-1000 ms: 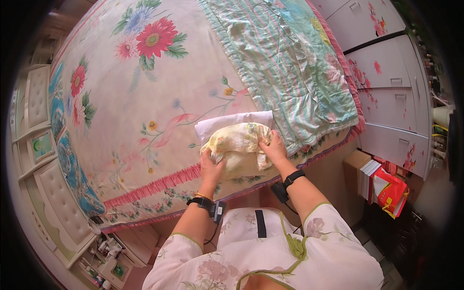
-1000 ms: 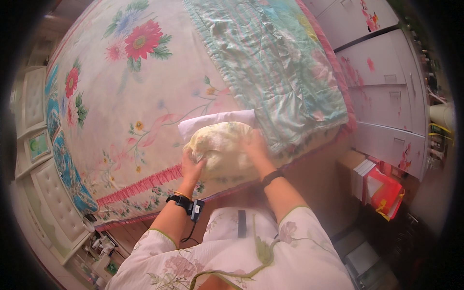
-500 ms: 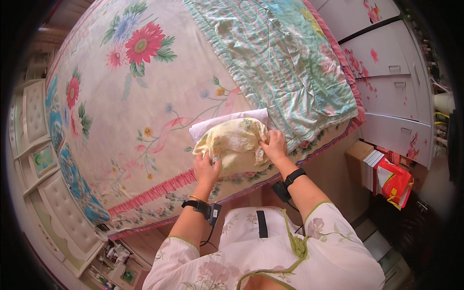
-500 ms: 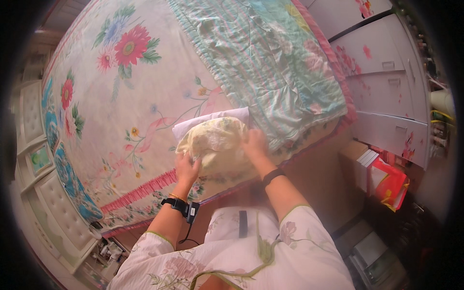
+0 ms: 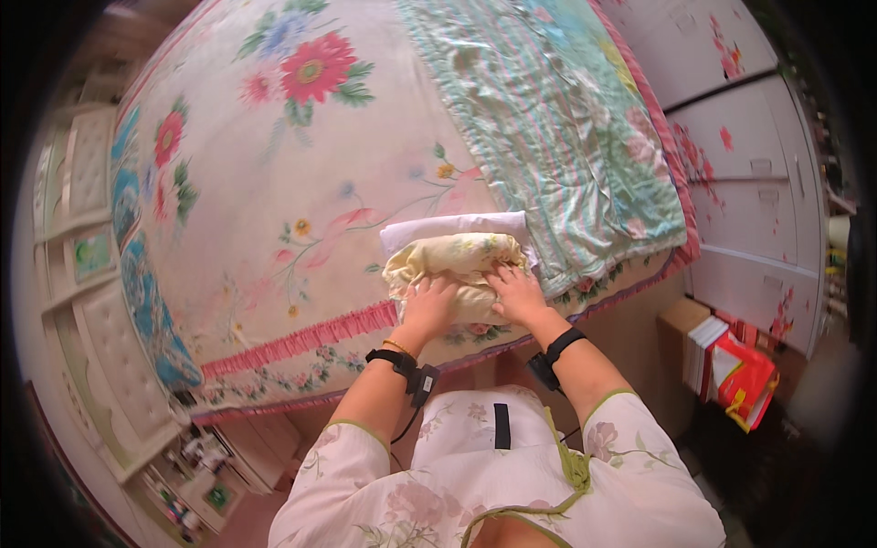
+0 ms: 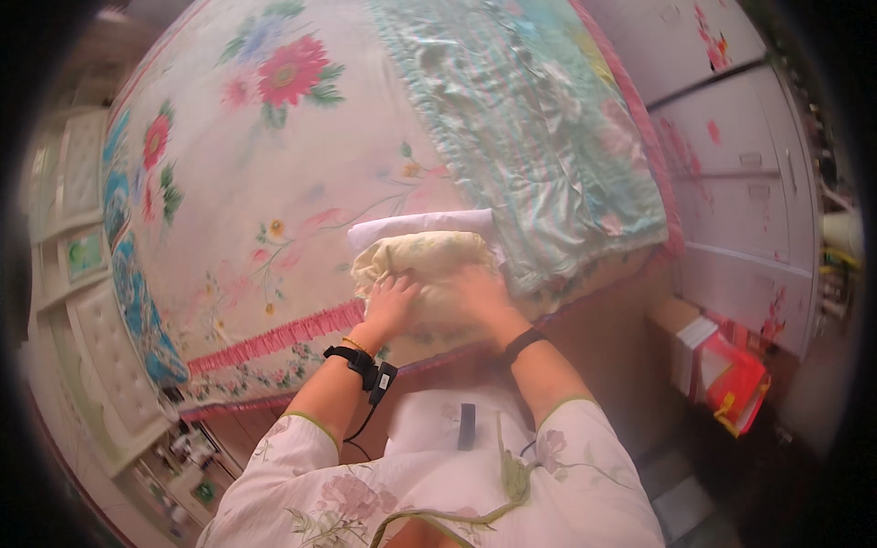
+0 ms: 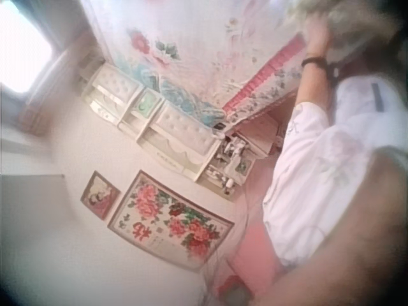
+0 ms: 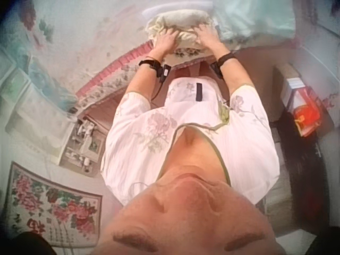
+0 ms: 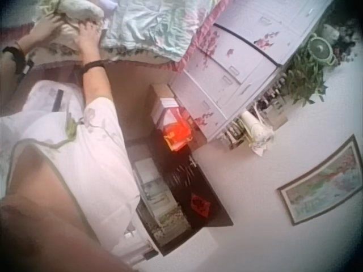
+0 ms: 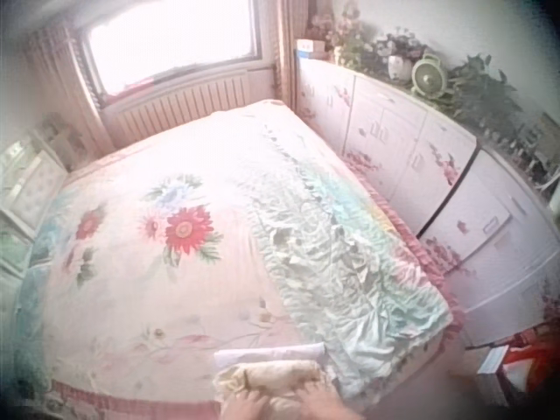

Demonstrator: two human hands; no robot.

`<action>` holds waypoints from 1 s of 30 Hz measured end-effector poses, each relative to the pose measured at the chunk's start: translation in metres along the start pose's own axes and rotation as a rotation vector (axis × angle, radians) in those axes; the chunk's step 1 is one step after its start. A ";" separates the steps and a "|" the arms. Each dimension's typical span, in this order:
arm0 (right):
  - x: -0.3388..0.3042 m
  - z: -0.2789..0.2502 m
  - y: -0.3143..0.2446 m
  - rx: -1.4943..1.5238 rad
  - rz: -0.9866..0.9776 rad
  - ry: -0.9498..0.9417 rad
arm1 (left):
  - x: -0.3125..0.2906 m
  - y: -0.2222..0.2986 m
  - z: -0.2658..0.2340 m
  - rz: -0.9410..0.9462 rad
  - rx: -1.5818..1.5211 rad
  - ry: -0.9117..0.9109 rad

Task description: The person removes a floral top and white shorts from a storage area and folds them one at a time on a floral-patterned bed.

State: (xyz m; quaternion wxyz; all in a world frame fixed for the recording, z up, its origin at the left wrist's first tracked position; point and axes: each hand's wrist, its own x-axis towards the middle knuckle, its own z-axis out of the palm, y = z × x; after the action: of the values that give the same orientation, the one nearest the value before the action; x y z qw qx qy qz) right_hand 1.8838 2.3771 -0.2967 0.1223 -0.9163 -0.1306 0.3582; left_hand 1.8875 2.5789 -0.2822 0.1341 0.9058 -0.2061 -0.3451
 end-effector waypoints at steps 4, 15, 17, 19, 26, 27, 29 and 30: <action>-0.012 -0.016 -0.004 0.176 -0.071 0.249 | -0.044 -0.003 0.008 -0.034 -0.185 0.376; -0.074 0.010 -0.033 0.217 -0.246 0.312 | -0.353 0.042 0.132 -0.696 -0.847 0.481; -0.069 0.026 -0.048 0.271 -0.258 0.185 | -0.404 0.051 0.160 -0.788 -0.871 0.489; -0.060 0.039 -0.078 0.355 -0.291 0.080 | -0.446 0.051 0.192 -0.874 -0.902 0.541; -0.062 0.111 -0.291 0.125 -0.512 -0.085 | -0.582 0.064 0.335 -1.208 -1.381 1.004; -0.066 0.126 -0.321 0.066 -0.661 -0.037 | -0.599 0.060 0.351 -1.239 -1.391 1.060; -0.078 0.160 -0.390 -0.130 -0.806 -0.122 | -0.635 0.065 0.375 -1.335 -1.294 1.195; -0.115 0.170 -0.442 -0.244 -0.915 -0.165 | -0.648 0.074 0.399 -1.395 -1.306 1.307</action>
State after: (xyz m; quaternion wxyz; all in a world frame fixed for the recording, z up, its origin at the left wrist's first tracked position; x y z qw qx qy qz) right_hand 1.6177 2.7755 -0.2056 0.1481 -0.7408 -0.5710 0.3213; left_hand 1.1568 2.7752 -0.1741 0.4380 0.5868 0.6645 0.1492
